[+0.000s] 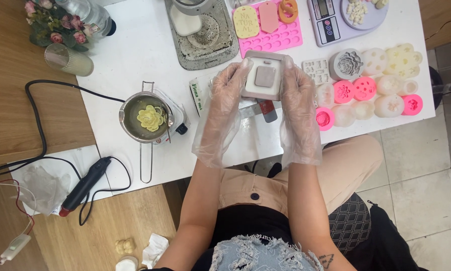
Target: Drying a soap piece with a small handheld fan and cleaning it with a brush at a production workbench.
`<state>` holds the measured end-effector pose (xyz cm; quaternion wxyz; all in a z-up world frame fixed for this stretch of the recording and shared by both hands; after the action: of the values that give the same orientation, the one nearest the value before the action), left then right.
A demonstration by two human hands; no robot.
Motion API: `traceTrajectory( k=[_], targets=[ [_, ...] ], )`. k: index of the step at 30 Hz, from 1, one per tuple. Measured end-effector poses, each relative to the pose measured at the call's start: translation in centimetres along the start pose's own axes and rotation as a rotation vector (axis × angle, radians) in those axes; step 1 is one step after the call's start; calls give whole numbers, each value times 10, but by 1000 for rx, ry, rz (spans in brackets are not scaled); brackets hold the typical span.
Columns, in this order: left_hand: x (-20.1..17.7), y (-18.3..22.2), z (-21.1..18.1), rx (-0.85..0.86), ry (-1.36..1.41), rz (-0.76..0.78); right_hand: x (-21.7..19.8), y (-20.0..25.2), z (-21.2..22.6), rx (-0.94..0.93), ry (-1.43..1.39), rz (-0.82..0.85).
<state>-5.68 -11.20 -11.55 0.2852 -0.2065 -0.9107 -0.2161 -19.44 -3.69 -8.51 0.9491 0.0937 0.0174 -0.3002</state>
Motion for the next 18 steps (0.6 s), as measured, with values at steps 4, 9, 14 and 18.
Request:
traceTrajectory(
  k=[4, 9, 14, 18],
  targets=[
    [-3, -9, 8, -46, -18, 1, 3, -3, -12, 68, -234, 9],
    [-6, -13, 34, -11, 21, 2, 7, 8, -10, -19, -467, -76],
    [-17, -13, 49, 148, 246, -174, 16, 23, 1, 41, -236, 5],
    [-16, -9, 31, 242, 166, -122, 7, 29, 17, 67, -97, 14]
  ],
)
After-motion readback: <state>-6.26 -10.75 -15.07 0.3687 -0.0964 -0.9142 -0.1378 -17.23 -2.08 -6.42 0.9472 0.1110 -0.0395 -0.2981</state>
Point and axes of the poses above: each hand's wrist, its own y-axis away from the middle knuckle, its own x-axis out of the palm, z = x × y, the point moved 9 cm from there along -y, towards the middle knuckle, and after that the axes turned 1 degree about y, right-handed, at the moved point
